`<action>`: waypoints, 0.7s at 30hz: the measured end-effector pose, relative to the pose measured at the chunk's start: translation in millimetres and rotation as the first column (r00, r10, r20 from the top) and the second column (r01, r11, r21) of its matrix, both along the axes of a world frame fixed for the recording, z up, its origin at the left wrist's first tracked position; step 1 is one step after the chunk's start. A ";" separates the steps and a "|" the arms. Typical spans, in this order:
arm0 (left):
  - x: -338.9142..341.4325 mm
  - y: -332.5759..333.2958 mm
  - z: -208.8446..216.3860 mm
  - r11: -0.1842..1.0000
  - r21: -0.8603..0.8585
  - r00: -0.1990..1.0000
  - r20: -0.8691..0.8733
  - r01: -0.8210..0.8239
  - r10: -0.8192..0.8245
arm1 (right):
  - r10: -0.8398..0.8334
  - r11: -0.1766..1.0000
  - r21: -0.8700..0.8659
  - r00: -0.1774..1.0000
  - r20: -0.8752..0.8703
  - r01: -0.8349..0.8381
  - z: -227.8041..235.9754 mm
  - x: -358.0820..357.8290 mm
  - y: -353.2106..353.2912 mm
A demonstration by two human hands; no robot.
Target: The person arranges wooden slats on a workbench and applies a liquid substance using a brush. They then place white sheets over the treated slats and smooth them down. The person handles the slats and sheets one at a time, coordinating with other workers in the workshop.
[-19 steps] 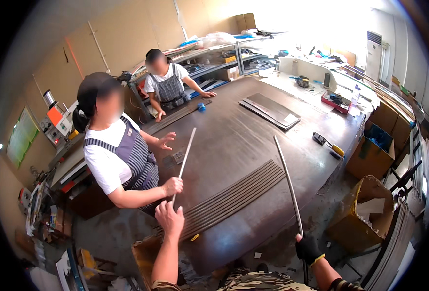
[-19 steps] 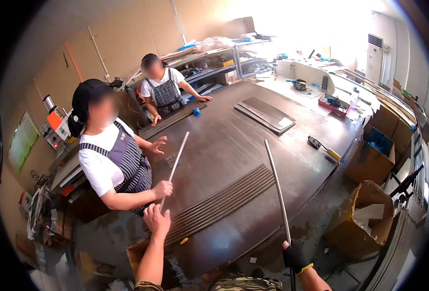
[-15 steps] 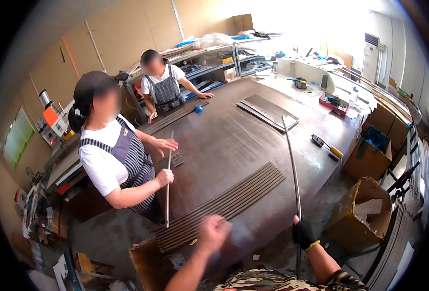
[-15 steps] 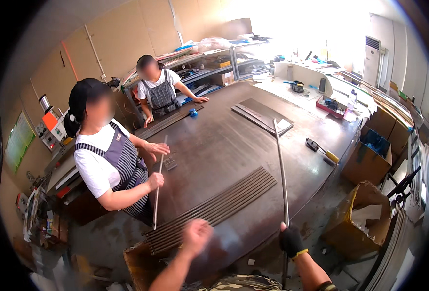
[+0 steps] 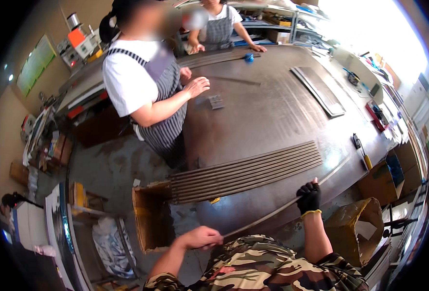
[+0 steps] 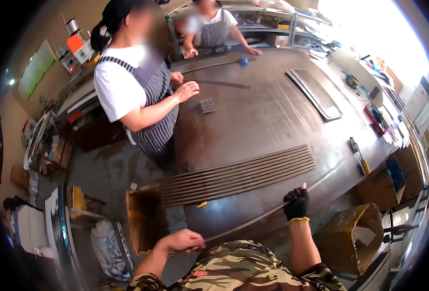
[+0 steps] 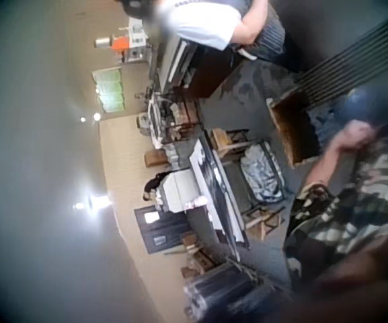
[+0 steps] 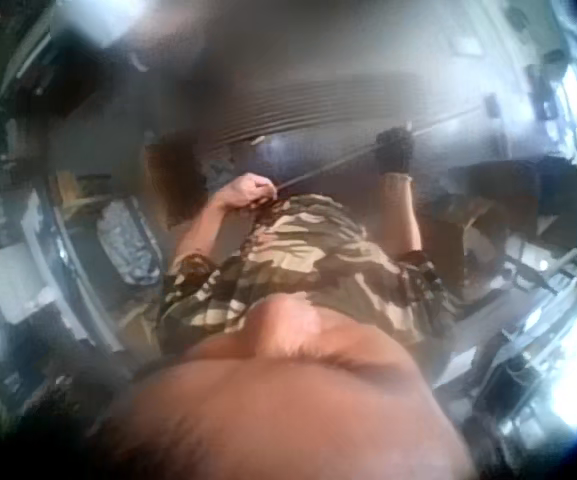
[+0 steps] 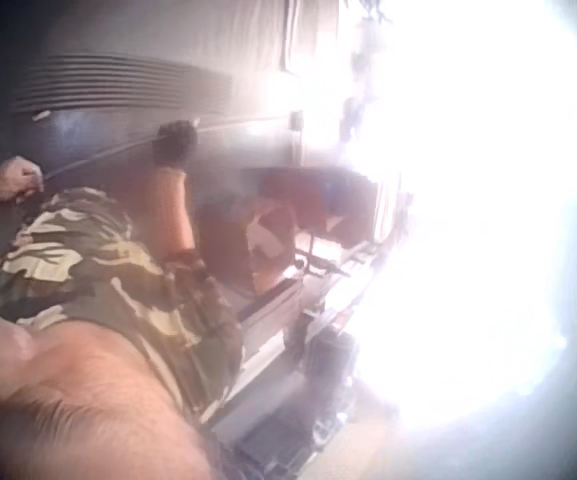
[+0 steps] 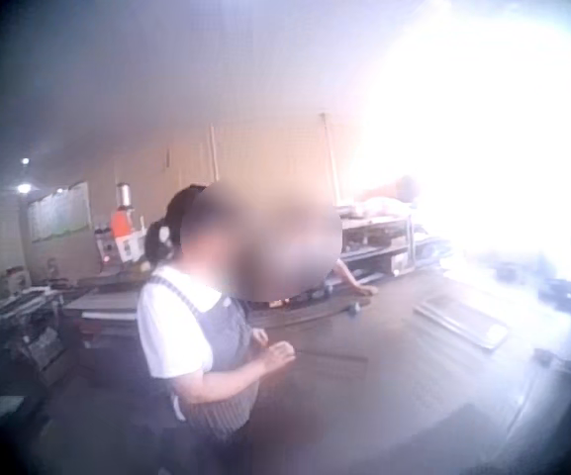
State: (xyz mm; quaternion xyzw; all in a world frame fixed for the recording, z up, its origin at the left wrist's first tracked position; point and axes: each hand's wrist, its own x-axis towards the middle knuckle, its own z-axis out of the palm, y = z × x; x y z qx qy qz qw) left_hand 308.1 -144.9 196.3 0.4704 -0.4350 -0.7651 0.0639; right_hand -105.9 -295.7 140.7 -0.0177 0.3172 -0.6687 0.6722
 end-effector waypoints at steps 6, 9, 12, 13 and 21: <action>111.3 80.8 -53.0 0.802 0.232 0.731 -0.330 -0.551 0.598 | -0.033 0.989 0.148 0.999 0.012 0.031 -35.6 38.7 -5.8; 106.6 90.2 -91.6 0.467 0.200 0.350 -0.433 -0.861 0.831 | -0.122 0.956 0.278 0.990 0.069 0.099 -55.5 50.6 -24.5; 92.1 66.7 -109.5 0.162 0.245 0.055 -0.391 -0.956 0.919 | -0.134 0.936 0.332 0.990 0.042 0.113 -54.7 61.4 -45.2; 86.6 48.9 -99.6 0.128 0.206 0.040 -0.386 -0.970 0.922 | -0.127 0.941 0.320 0.991 0.032 0.110 -52.8 62.0 -49.8; 142.5 -89.5 -82.0 0.198 -0.286 0.269 -0.236 -0.937 0.934 | -0.058 0.852 0.305 -0.657 -0.752 -0.425 -38.7 60.6 -130.7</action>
